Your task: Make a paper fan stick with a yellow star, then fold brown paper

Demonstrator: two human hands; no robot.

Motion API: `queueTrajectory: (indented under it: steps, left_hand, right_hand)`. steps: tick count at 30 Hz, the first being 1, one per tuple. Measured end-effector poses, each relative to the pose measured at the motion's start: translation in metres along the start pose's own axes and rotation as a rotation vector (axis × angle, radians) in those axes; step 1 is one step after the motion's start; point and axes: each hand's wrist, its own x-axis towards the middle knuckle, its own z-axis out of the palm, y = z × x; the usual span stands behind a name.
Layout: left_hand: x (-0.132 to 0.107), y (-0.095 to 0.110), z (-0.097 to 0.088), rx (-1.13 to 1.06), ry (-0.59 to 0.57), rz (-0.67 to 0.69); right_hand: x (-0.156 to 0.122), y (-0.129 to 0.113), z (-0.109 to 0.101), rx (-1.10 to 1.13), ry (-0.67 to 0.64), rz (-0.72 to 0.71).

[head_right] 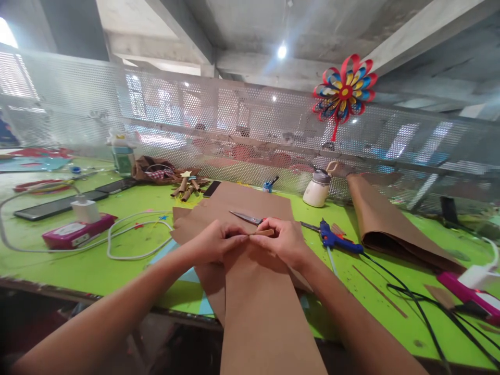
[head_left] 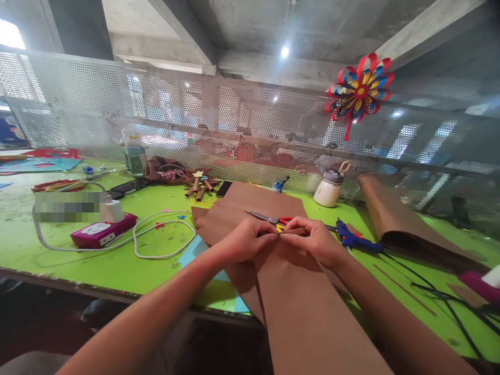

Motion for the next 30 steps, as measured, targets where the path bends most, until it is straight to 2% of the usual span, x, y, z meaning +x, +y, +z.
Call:
queueTrajectory:
  steps: [3,5,15,22,30]
  left_hand:
    - [0.0,0.001,0.002,0.036,0.028,0.013]
    - [-0.001,0.003,0.002,0.053,0.03,0.019]
    - [0.001,0.002,0.003,0.078,-0.034,0.043]
    - [0.003,0.002,0.008,-0.043,-0.074,0.03]
    - [0.005,0.001,0.009,-0.133,-0.07,-0.024]
  right_hand:
    - [0.001,0.004,0.004,0.032,0.085,0.001]
    - [0.002,0.005,0.004,0.083,0.097,-0.017]
    - [0.005,0.01,0.0,0.075,0.065,-0.057]
    - [0.007,0.015,0.002,0.022,0.04,-0.063]
    - [0.006,0.011,0.0,0.136,0.034,-0.066]
